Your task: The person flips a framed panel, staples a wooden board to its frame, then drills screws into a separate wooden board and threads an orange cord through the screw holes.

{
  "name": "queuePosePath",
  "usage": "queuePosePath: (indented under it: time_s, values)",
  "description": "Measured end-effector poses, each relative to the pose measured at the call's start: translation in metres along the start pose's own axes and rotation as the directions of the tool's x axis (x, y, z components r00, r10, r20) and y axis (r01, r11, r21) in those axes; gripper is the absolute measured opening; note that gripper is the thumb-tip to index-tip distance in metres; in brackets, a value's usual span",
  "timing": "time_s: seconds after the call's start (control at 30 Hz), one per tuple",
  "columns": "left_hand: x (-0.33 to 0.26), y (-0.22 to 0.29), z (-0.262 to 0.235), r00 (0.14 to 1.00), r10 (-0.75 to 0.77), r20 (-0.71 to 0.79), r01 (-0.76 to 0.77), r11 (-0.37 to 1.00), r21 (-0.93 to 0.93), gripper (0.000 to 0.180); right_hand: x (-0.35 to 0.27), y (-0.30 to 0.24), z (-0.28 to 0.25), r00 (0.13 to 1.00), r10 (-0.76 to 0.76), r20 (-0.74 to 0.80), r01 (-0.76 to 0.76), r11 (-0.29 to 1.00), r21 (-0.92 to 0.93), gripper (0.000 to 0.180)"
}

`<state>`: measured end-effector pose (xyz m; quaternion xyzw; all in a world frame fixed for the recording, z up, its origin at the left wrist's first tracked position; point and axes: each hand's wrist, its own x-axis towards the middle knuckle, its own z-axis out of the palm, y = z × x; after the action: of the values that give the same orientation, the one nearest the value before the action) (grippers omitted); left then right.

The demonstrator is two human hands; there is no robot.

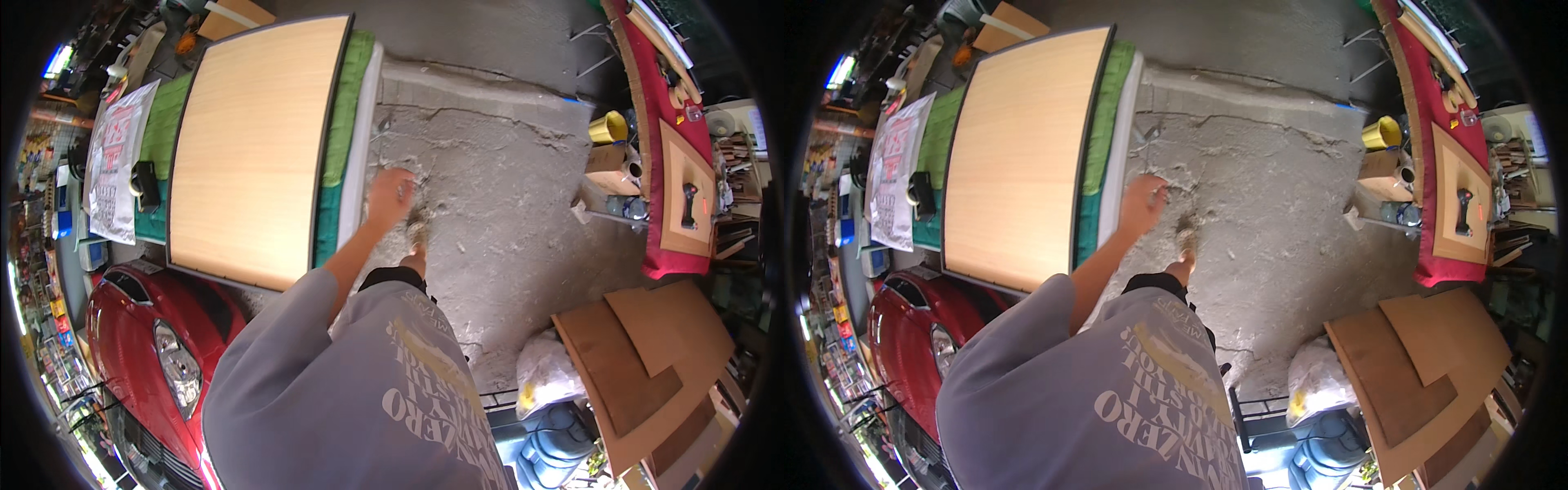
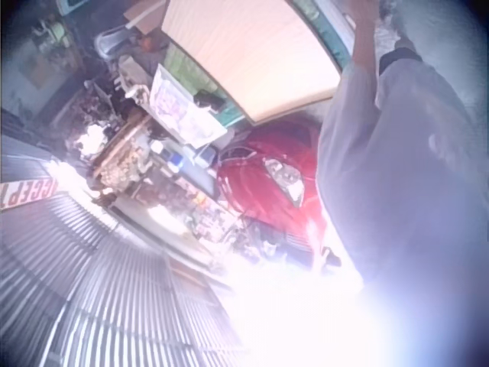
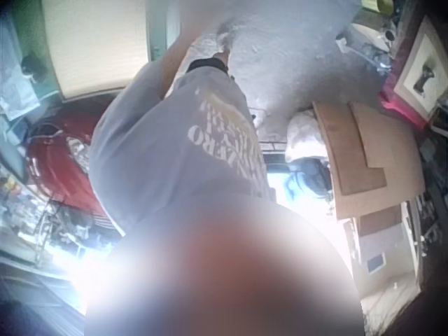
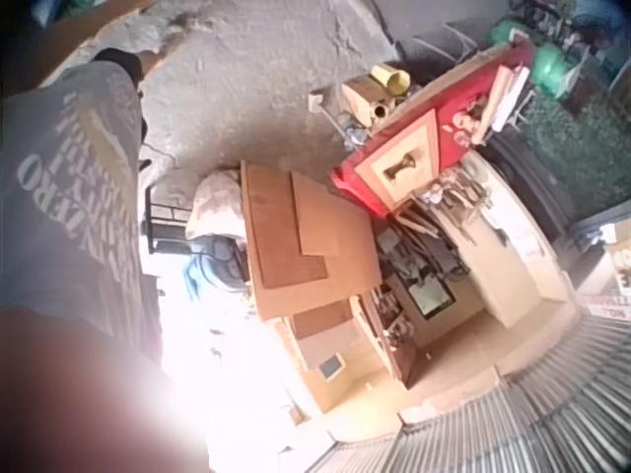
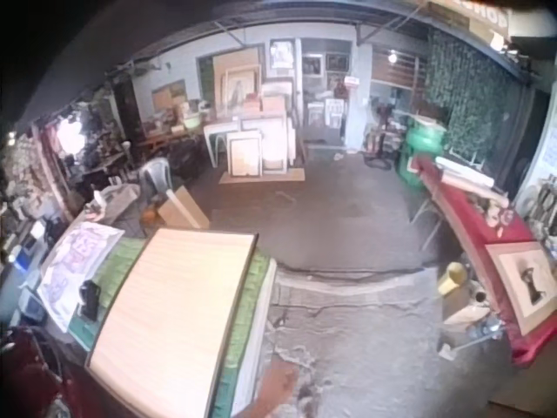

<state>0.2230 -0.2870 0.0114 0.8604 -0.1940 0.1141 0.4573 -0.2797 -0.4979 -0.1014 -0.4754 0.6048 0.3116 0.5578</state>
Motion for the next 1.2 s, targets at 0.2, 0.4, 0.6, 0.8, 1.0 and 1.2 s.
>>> queuePosePath:
  time_s: [0.2, 0.4, 0.6, 0.8, 1.0, 1.2]
  values:
    - [0.063, 0.096, 0.13, 0.884, 0.251, 0.394, -0.138, 0.946, -0.294, 0.023, 0.014, -0.154, -0.055, 0.995, -0.099, -0.011, 0.098, 0.993, -0.064, 0.012]
    - [0.097, 0.097, 0.178, 0.865, 0.188, 0.466, -0.075, 0.966, -0.249, 0.023, 0.059, -0.299, -0.109, 0.991, -0.126, 0.042, 0.132, 0.968, -0.214, 0.012]
    - [0.151, 0.03, 0.167, 0.84, -0.485, 0.245, 0.439, 0.871, 0.221, 0.029, 0.105, -0.487, -0.178, 0.983, -0.131, 0.129, 0.177, 0.865, -0.469, 0.012]
    - [0.244, -0.01, 0.128, 0.748, -0.58, -0.321, 0.659, 0.707, 0.257, 0.042, 0.142, -0.716, -0.223, 0.979, -0.184, 0.089, 0.197, 0.726, -0.659, 0.012]
    - [0.327, -0.098, 0.078, 0.602, -0.51, -0.614, 0.761, 0.599, 0.248, 0.056, 0.186, -0.938, -0.211, 0.914, -0.387, 0.123, 0.327, 0.523, -0.787, 0.013]
    - [0.391, -0.2, 0.051, 0.553, -0.485, -0.677, 0.816, 0.479, 0.323, 0.059, 0.126, -1.077, -0.091, 0.932, -0.258, 0.254, 0.356, 0.522, -0.775, 0.009]
